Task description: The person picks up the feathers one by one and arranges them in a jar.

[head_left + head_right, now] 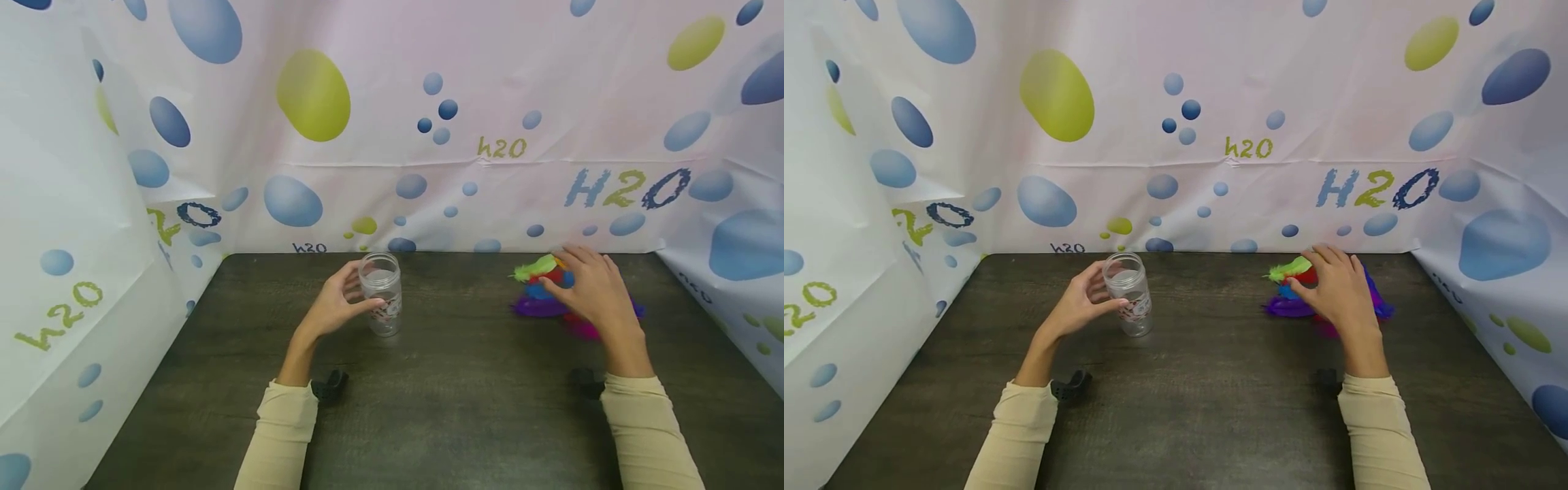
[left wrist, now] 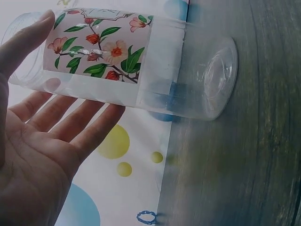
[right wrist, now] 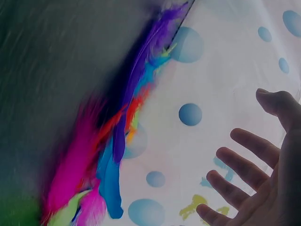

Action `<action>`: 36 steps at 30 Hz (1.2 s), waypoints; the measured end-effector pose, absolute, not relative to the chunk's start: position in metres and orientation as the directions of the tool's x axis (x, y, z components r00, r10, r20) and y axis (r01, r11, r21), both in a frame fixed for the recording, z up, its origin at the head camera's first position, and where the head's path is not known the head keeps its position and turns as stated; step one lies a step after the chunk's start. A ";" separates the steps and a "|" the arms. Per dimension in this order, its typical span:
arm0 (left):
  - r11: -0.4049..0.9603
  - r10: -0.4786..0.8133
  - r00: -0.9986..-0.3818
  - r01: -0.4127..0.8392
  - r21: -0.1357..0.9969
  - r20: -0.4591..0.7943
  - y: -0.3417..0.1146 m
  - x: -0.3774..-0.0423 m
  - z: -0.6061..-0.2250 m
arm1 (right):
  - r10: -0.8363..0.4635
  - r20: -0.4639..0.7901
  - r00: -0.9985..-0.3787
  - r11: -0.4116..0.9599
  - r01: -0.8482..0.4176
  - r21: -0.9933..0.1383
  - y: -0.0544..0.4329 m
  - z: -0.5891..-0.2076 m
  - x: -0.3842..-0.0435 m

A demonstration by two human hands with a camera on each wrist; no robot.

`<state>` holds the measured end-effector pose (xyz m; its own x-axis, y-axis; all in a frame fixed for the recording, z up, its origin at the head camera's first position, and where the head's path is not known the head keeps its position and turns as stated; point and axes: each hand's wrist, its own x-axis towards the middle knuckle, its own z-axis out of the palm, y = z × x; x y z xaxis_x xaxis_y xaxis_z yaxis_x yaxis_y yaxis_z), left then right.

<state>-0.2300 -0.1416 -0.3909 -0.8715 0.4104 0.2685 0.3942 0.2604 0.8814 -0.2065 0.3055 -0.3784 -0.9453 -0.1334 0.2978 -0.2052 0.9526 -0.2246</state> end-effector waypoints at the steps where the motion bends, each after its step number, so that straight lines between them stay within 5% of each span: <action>1: 0.252 0.416 -0.867 0.400 0.881 0.275 -0.141 -0.230 -0.391 | -0.126 0.294 -0.947 0.953 -0.197 -0.228 0.307 -0.379 -0.207; 36: 0.196 0.498 -0.823 0.414 0.889 0.273 -0.115 -0.223 -0.391 | -0.149 0.319 -0.936 0.945 -0.230 -0.232 0.307 -0.382 -0.210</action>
